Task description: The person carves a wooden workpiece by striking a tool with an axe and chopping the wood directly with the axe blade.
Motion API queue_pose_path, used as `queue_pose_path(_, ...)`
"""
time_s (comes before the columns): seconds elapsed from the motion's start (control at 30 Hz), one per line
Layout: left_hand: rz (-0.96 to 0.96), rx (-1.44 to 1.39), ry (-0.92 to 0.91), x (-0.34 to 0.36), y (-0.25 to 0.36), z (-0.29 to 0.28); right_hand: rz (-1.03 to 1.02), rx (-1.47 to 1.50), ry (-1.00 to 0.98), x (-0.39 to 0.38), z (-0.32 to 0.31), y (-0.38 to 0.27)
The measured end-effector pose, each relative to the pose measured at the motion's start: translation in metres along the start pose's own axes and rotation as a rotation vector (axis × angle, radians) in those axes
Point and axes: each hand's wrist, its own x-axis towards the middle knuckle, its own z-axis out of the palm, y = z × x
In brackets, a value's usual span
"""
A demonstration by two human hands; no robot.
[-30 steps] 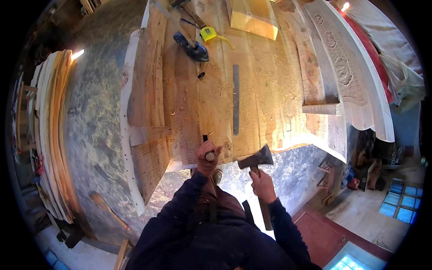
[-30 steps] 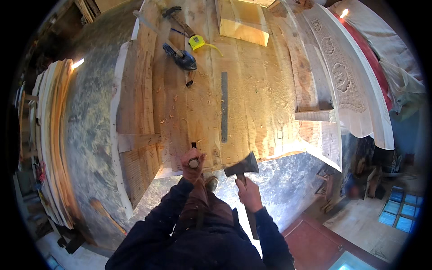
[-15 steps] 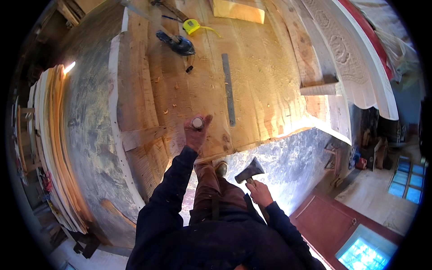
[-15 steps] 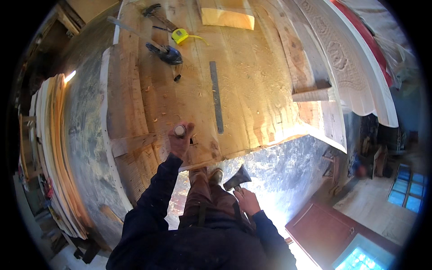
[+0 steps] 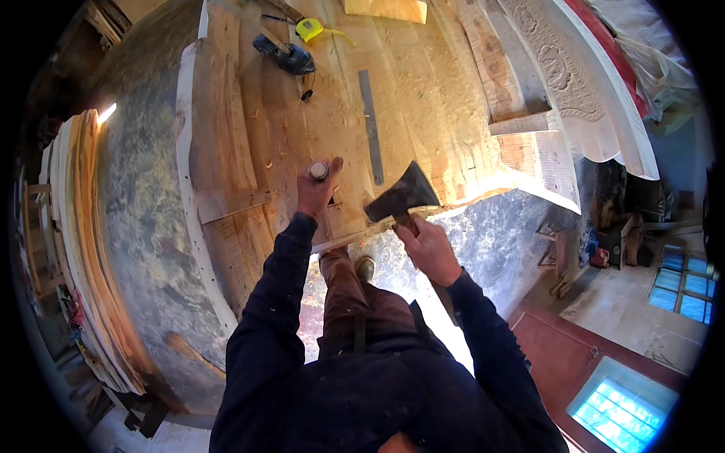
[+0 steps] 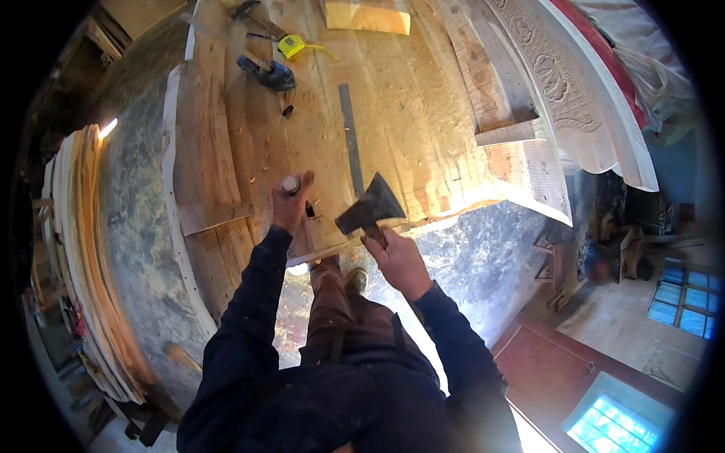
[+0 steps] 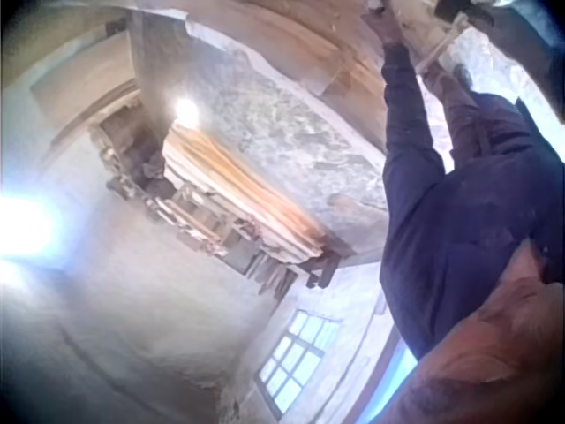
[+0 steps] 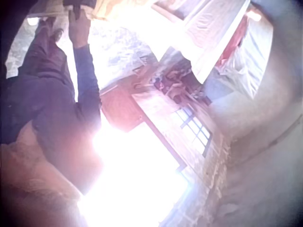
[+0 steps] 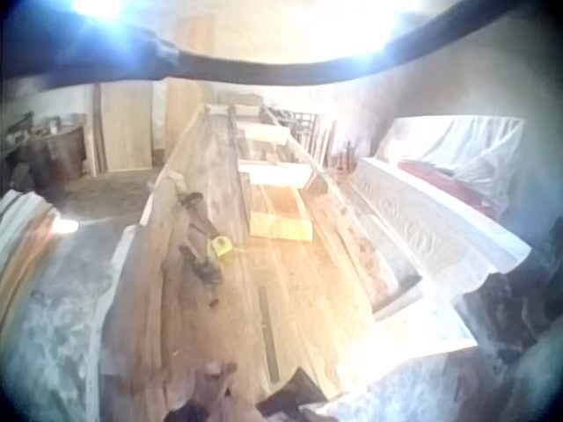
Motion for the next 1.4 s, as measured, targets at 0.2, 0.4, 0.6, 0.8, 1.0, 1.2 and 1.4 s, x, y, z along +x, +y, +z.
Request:
queue_pose_path(0.2,0.03,-0.09,0.003,0.011,-0.009,0.006,0.194,0.106,-0.149,0.026,-0.02,-0.047)
queue_pose_path(0.4,0.132,-0.016,0.021,-0.004,-0.017,0.004,0.16,0.131,-0.147,0.026,-0.012,-0.048)
queue_pose_path(0.6,0.109,0.044,0.138,-0.011,-0.013,0.012,0.2,0.165,-0.154,0.019,0.002,-0.04)
queue_pose_path(0.8,0.252,0.23,0.021,-0.029,-0.007,0.005,0.15,0.108,-0.057,0.016,-0.008,-0.057)
queue_pose_path(1.0,0.249,0.142,-0.019,-0.036,-0.032,-0.003,-0.165,0.179,0.082,0.012,-0.022,-0.091)
queue_pose_path(1.2,0.424,0.277,-0.078,-0.044,-0.041,-0.006,-0.414,0.142,0.002,0.019,0.024,-0.062)
queue_pose_path(1.4,0.255,0.011,-0.114,-0.028,-0.016,-0.003,-0.244,-0.131,-0.109,0.045,0.013,-0.069)
